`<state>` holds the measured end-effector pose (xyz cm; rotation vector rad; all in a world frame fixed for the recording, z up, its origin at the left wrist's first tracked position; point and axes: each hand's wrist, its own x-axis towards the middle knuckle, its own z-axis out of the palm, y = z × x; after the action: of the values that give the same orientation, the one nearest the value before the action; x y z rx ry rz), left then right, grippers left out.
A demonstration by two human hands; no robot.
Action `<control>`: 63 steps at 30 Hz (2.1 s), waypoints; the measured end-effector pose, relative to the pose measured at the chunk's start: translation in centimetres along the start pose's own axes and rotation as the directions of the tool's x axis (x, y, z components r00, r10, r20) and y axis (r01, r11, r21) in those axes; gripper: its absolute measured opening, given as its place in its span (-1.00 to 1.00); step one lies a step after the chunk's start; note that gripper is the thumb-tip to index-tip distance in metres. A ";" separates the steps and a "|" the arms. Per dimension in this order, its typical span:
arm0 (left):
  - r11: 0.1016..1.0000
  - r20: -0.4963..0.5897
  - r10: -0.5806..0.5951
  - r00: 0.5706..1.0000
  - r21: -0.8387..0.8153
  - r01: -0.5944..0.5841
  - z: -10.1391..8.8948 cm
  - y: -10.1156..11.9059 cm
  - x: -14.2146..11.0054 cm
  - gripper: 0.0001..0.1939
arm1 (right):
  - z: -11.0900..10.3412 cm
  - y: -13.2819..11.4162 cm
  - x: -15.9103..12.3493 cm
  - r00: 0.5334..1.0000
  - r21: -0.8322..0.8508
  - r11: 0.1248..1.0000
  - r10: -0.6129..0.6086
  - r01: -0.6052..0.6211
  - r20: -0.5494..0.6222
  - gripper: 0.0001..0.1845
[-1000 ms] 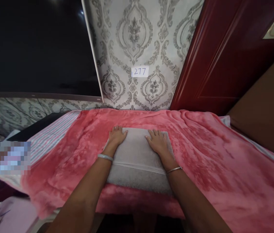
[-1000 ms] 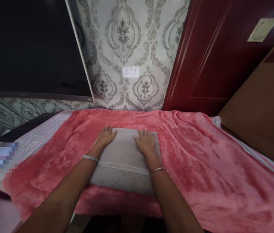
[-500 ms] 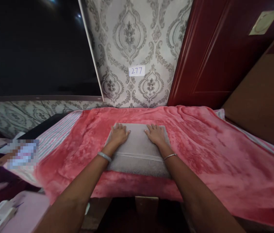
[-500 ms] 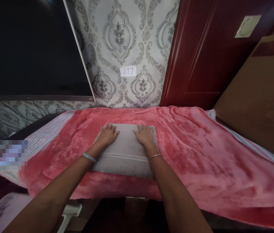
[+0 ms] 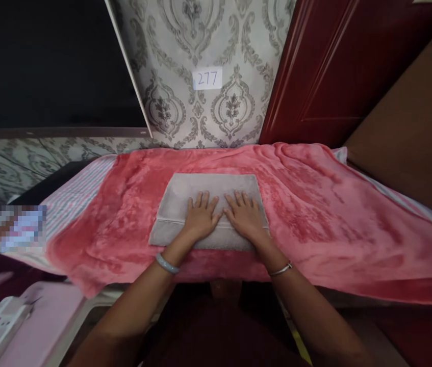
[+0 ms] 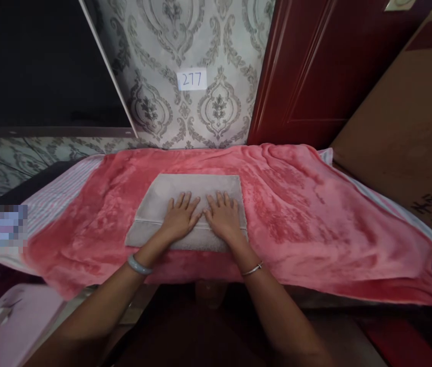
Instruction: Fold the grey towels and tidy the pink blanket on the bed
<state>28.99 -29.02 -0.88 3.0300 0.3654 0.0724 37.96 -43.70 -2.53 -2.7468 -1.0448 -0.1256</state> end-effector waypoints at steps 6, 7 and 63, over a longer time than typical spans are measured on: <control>0.985 -0.068 -0.166 0.984 0.039 0.169 -0.7 -4.7 -3.8 -0.27 | -0.3 -0.2 0.2 1.000 0.030 1.000 0.004 -0.004 -0.011 -0.39; 0.980 -0.083 -0.190 0.978 0.040 0.193 -0.6 -5.6 -4.7 -0.28 | -0.4 -0.2 0.2 1.000 0.037 0.999 0.006 -0.006 -0.013 -0.39; 0.988 -0.015 0.149 0.989 -0.035 -0.149 -0.8 0.0 2.4 -0.29 | -0.3 0.7 0.0 0.998 -0.016 0.999 0.051 -0.051 -0.037 -0.39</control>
<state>31.26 -28.40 -0.04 3.0174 0.1360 0.1068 38.41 -44.32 -2.36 -2.7727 -0.9677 -0.1771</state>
